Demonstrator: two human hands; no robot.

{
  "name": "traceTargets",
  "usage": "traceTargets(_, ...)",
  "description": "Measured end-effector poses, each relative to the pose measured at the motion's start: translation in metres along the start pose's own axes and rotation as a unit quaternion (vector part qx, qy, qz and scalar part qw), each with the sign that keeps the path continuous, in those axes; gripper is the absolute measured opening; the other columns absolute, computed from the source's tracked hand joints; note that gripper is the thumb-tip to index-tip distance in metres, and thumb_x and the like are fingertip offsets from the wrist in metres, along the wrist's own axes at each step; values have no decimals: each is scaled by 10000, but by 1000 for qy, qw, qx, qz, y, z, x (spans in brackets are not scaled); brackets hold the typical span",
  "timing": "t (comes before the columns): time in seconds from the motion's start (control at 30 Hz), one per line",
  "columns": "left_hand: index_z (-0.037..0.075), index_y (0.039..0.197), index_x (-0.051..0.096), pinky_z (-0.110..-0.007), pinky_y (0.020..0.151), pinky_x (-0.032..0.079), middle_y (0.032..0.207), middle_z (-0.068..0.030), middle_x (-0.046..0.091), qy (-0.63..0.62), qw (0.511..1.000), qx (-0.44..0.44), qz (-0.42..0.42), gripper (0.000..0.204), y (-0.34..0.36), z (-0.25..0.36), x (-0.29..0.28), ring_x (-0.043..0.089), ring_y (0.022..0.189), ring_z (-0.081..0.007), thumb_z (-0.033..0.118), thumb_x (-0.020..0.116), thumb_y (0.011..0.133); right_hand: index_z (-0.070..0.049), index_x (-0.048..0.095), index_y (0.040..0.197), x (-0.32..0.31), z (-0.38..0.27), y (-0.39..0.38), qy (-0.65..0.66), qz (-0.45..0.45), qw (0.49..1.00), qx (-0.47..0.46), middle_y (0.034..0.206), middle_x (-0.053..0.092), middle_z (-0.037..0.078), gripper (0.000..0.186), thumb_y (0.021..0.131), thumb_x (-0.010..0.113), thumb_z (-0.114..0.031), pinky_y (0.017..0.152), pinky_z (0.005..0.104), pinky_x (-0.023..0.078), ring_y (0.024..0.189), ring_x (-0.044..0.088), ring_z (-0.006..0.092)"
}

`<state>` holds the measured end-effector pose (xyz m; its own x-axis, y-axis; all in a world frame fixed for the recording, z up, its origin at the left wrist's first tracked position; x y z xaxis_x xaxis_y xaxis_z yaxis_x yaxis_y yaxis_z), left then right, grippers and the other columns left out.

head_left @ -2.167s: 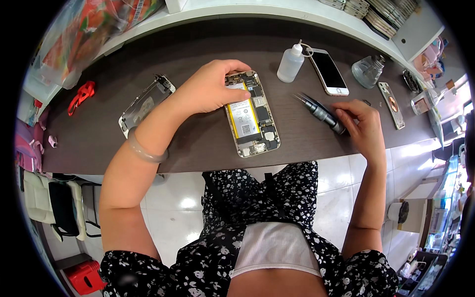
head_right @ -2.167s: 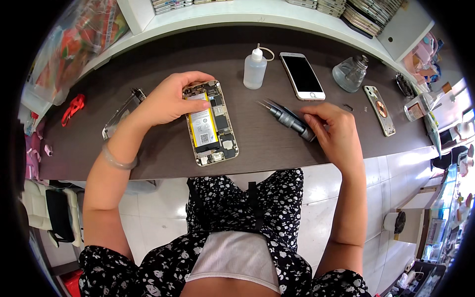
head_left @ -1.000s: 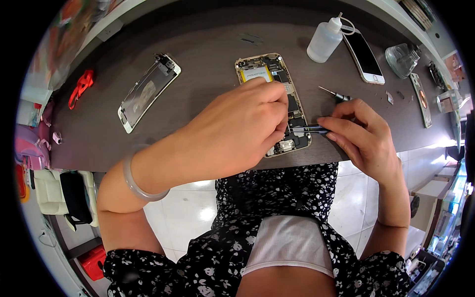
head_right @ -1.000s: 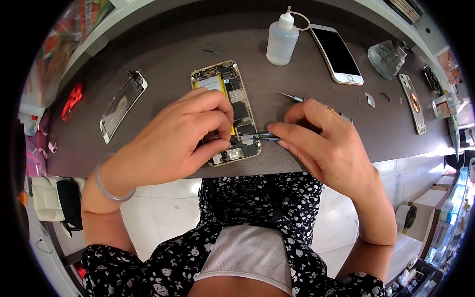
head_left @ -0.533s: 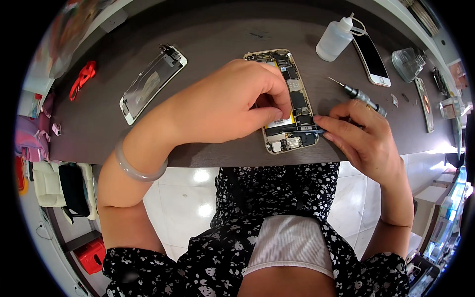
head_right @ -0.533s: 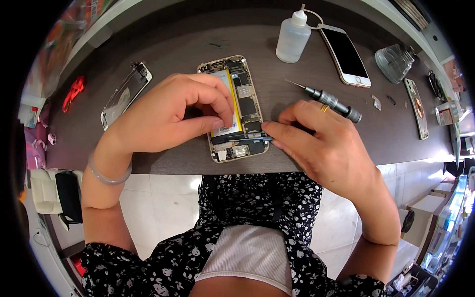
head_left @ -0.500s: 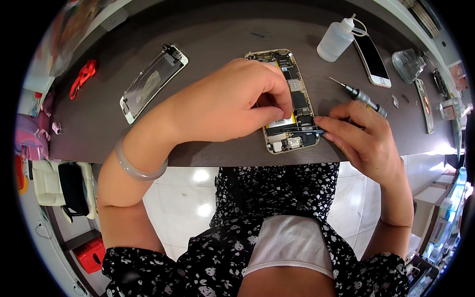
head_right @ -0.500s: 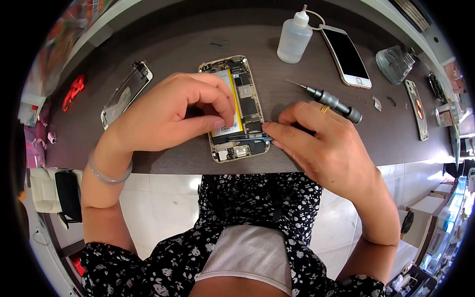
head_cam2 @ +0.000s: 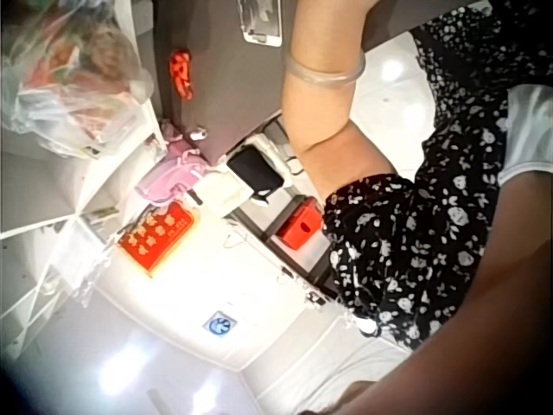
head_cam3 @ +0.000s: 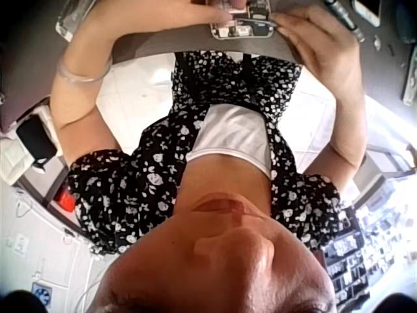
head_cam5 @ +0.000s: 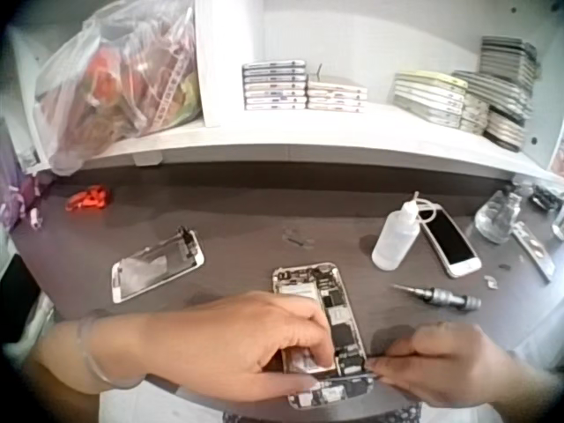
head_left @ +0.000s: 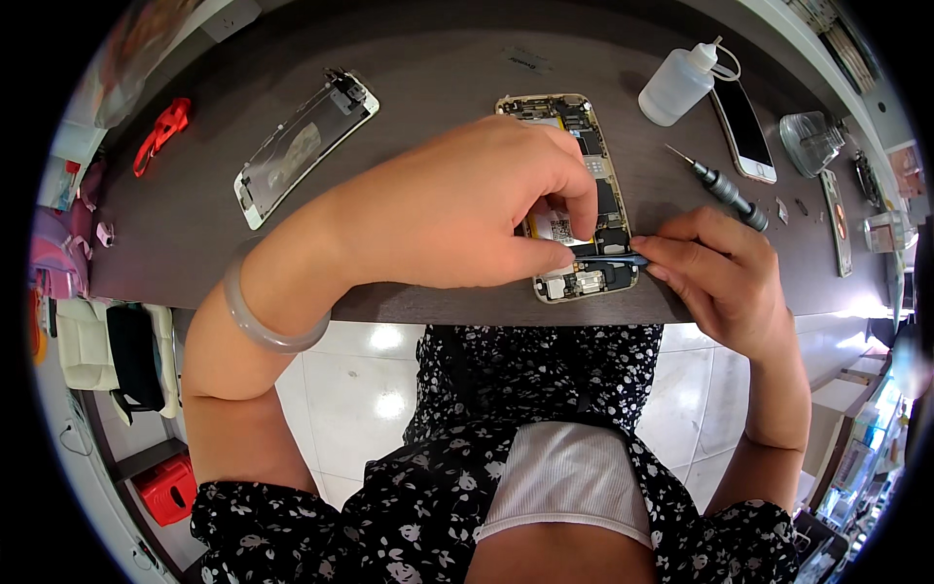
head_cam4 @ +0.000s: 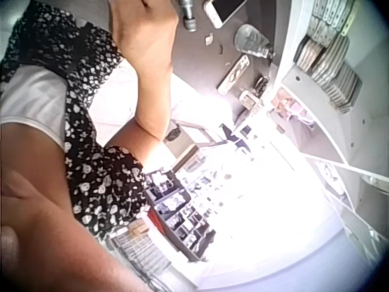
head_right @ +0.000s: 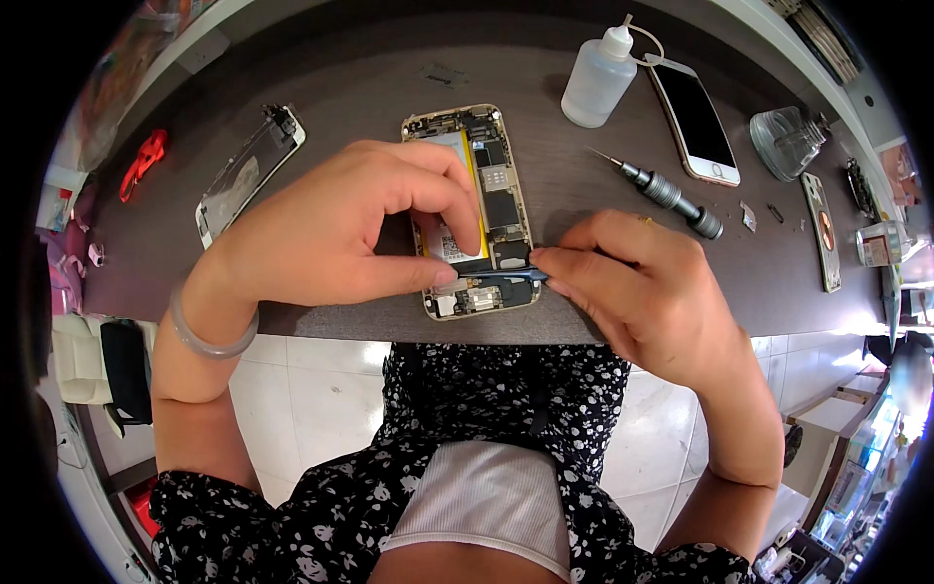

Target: The person repairs a disassembled smartphone at a workbench. They use a precision screwdriver to remove screws from the internal frame, then use tweezers to carefully lift and remove the battery. The person also applies a liquid from a small bottle to the internal components.

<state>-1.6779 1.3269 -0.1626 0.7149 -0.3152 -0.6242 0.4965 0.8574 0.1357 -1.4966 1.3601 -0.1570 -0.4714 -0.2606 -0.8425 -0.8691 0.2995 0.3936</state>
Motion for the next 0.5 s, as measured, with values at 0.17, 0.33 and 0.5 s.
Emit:
traceTargets(0.17, 18, 878, 651, -306, 693, 500, 921, -66, 602, 43, 999, 22, -10, 218, -1, 0, 1, 606, 777, -208, 21, 740, 679, -11, 693, 957, -3, 4, 3, 77, -32, 993, 80, 793, 601, 101, 173, 784, 688, -13, 555, 313, 464, 632, 580, 237)
traceTargets(0.33, 25, 899, 647, -315, 709, 491, 949, -66, 587, 34, 998, 40, -22, 245, 0, -2, 2, 595, 810, -217, 26, 740, 673, -5, 697, 936, -3, 11, 10, 144, -47, 986, 74, 751, 597, 101, 163, 776, 675, 21, 556, 302, 455, 631, 581, 230)
traceTargets(0.5, 21, 910, 632, -322, 712, 499, 950, -70, 585, 42, 998, 47, -20, 242, 0, -3, 3, 596, 816, -225, 22, 732, 690, -18, 703, 963, -3, 12, 11, 185, -96, 974, 85, 737, 592, 93, 212, 766, 661, 50, 543, 303, 439, 627, 579, 218)
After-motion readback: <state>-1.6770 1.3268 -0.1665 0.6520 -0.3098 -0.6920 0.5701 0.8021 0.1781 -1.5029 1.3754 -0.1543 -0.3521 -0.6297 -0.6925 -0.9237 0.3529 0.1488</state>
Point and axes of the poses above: each hand's wrist, its own y-axis towards the middle knuckle, its own x-axis out of the palm, z = x × y, the point moved 5 cm from there along y, towards the middle knuckle
